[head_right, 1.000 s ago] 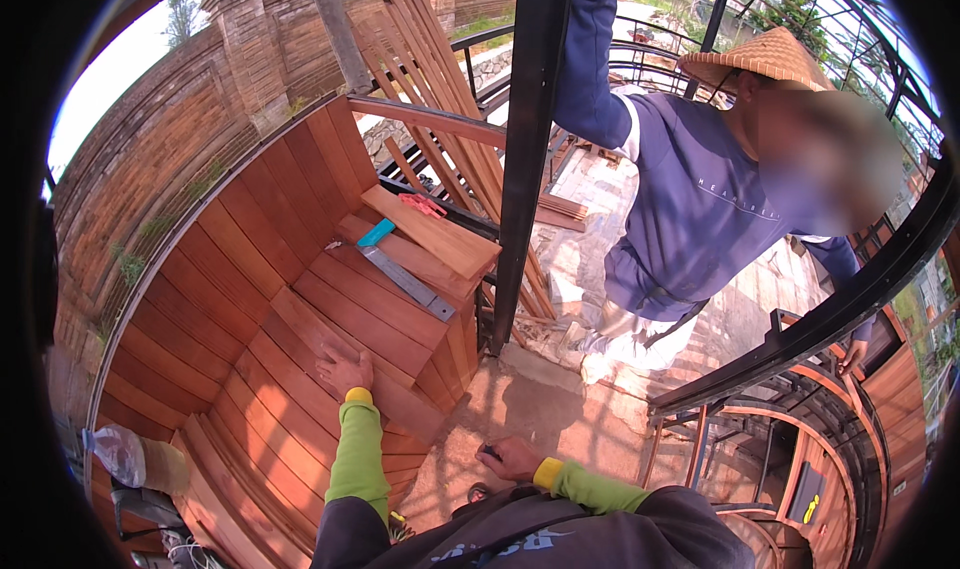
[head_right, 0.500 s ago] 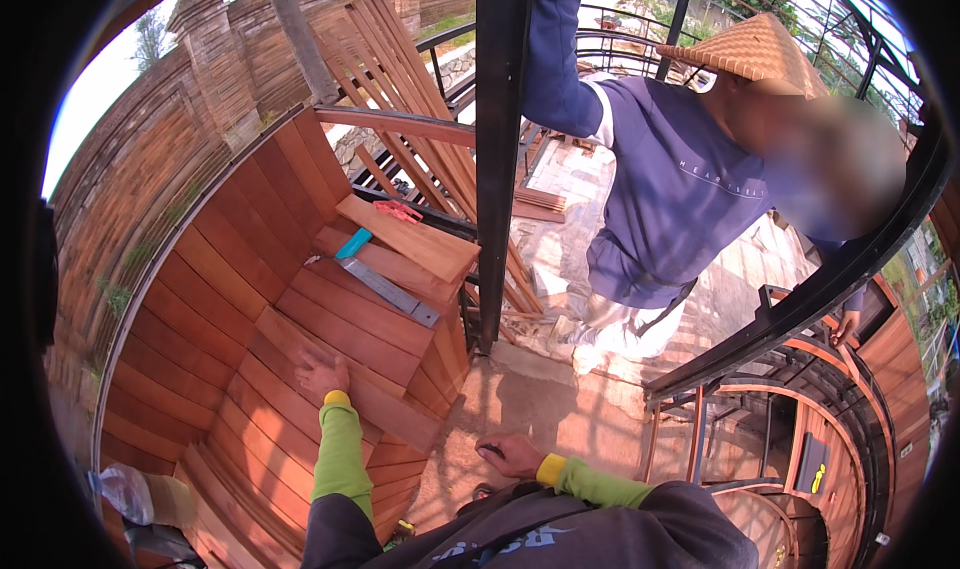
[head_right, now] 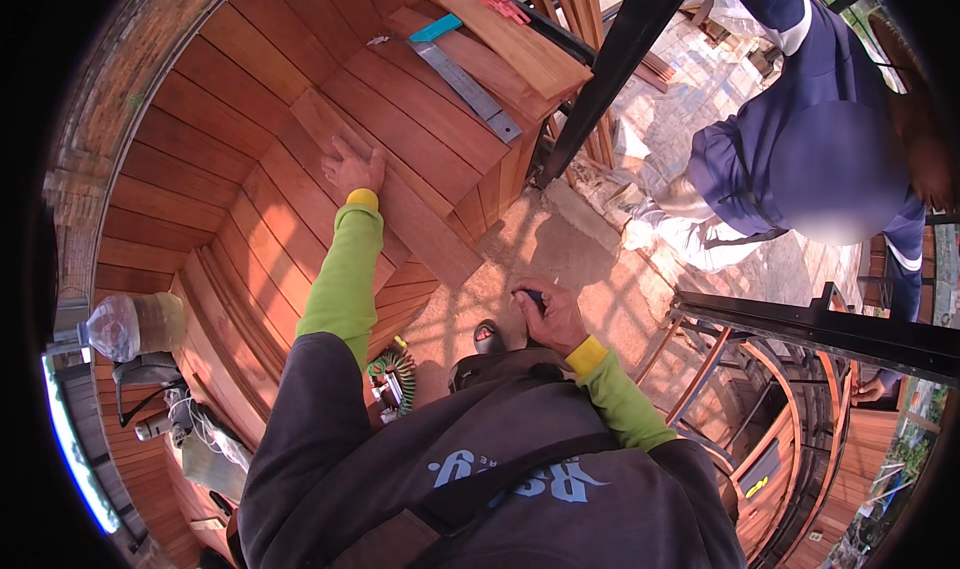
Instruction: The person fits wooden planks into a curved wooden wall structure, repeatedly adjusting their position to ensure a snug fit. They use a small tool to tap the planks into place and occasionally mark the wood with a pen. Another person wearing a hat is visible nearby.
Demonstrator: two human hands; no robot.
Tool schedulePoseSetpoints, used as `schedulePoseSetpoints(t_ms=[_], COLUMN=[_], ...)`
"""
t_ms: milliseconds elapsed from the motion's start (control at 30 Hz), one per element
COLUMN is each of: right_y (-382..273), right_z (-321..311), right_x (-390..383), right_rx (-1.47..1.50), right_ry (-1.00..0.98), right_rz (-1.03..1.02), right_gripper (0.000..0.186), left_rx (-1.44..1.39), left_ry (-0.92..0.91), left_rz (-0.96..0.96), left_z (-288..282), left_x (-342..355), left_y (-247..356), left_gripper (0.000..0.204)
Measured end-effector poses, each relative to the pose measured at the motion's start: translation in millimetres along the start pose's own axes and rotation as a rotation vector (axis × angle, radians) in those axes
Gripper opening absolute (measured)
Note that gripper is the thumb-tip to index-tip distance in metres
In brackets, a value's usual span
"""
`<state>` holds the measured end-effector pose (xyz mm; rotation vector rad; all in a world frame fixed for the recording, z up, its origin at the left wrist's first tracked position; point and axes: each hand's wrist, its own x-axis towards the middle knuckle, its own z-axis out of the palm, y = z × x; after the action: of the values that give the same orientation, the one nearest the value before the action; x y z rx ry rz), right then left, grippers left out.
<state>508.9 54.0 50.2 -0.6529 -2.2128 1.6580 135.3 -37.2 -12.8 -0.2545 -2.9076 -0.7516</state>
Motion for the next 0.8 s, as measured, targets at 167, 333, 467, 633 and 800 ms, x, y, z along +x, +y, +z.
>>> schedulePoseSetpoints(t_ms=[167, 333, 467, 633, 800], right_y=[16.9, 21.6, 23.8, 24.2, 40.6], right_z=[-1.9, -4.9, -9.4, -12.6, -7.1], right_x=[-11.0, -8.6, -3.1, 7.6, 10.7], right_rx=[-0.085, -0.002, 0.129, 0.251, 0.277], right_ry=[-0.011, 0.001, 0.031, 0.095, 0.109], right_rz=[0.067, 0.114, 0.154, 0.102, 0.089], right_gripper=[0.019, 0.018, 0.019, 0.021, 0.02], left_rx=[-0.018, 0.036, 0.067, 0.075, 0.046], left_ry=[-0.028, -0.017, -0.005, -0.006, -0.031], left_rz=[-0.034, -0.009, -0.007, -0.007, -0.004], left_z=[-2.9, 1.7, 3.0, -0.5, -4.8], left_x=[-2.7, -2.1, 0.3, 0.1, -0.8], left_y=[6.2, 4.5, 3.9, 4.3, 7.8], left_gripper=[0.092, 0.089, 0.089, 0.088, 0.085])
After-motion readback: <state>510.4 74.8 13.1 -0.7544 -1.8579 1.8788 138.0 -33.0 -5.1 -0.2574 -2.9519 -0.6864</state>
